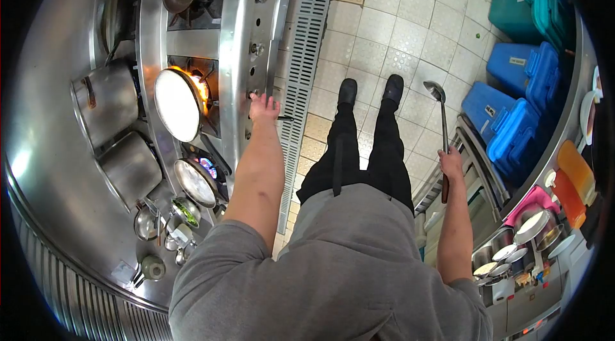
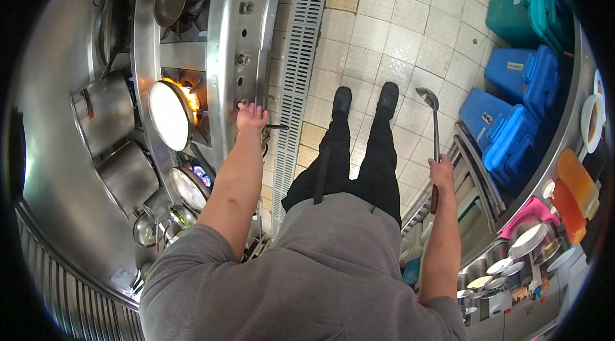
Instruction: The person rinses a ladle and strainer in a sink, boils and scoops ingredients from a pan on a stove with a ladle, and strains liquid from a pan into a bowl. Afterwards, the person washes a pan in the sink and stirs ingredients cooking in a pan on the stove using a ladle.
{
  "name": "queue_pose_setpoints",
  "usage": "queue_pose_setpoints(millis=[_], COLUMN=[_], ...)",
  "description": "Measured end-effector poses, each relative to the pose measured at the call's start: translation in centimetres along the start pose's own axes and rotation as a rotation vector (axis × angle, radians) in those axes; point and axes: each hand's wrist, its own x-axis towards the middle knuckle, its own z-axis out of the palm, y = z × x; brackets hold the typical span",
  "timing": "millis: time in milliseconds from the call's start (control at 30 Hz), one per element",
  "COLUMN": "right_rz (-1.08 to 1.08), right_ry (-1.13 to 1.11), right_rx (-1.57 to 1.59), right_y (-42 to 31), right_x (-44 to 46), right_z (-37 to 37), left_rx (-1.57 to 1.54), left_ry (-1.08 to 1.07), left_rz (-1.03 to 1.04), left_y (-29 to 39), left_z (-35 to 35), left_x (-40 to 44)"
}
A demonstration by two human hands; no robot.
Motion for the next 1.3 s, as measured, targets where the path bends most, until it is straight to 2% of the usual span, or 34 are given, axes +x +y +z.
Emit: queue_pose_setpoints(millis=[67, 167, 267, 367, 400, 467, 567, 767, 933, 1033, 1067, 1133, 1200, 1300], right_rz=[0.013, -0.077, 0.011, -0.002, -0.002, 0.246, 0.295, 0.269, 0.206, 0.173, 0.140, 0.103, 0.055, 0.035], right_ry=[-0.023, 0.010, -0.015, -0.037, -0.036, -0.048, -0.099, -0.081, -0.086, -0.106, -0.123, -0.076, -0.027, -0.060], right_rx=[-0.053, -0.114, -0.111, -0.016, -0.016, 0.043, 0.098, 0.041, -0.008, 0.020, 0.026, 0.053, 0.088, -0.063], right_y=[-1.0, 7.2, 9.5, 18.6, 17.3, 13.1, 12.7, 14.2, 8.0, 7.8, 7.9, 7.9, 6.6, 4.9], right_x=[-0.7, 3.5, 2.9, 6.0, 4.8, 1.0, -0.3, 0.5, -0.4, 0.6, 1.0, 1.3, 0.9, 0.5], right_z=[-0.4, 2.1, 2.1, 4.2, 3.7, 1.9, 1.0, 1.3, 0.7, 1.0, 1.3, 1.9, 1.7, 0.6], left_rx=[0.008, 0.023, 0.038, 0.047, 0.046, 0.068, 0.024, 0.041, 0.052, 0.108, 0.161, 0.269, 0.338, 0.171], left_ry=[0.018, 0.010, 0.020, 0.018, 0.018, 0.009, -0.013, -0.038, -0.020, -0.042, -0.074, -0.246, -0.291, -0.209], left_rz=[-0.004, -0.030, -0.042, -0.042, -0.042, -0.016, -0.031, -0.014, -0.017, -0.008, 0.007, -0.123, -0.107, -0.136], left_y=[0.1, 0.2, 0.5, 0.6, 0.6, 0.7, 0.7, 0.8, 0.8, 0.4, 0.4, -0.9, -1.8, -1.5], left_z=[0.0, -0.6, -0.8, -0.9, -0.8, -0.5, -1.1, -1.1, -0.8, -1.3, -2.0, -9.2, -13.5, -19.7], left_x=[-0.1, 0.5, 0.6, 0.5, 0.2, -0.9, 0.3, -0.2, -0.6, -2.1, -3.0, 3.6, -0.7, -4.8])
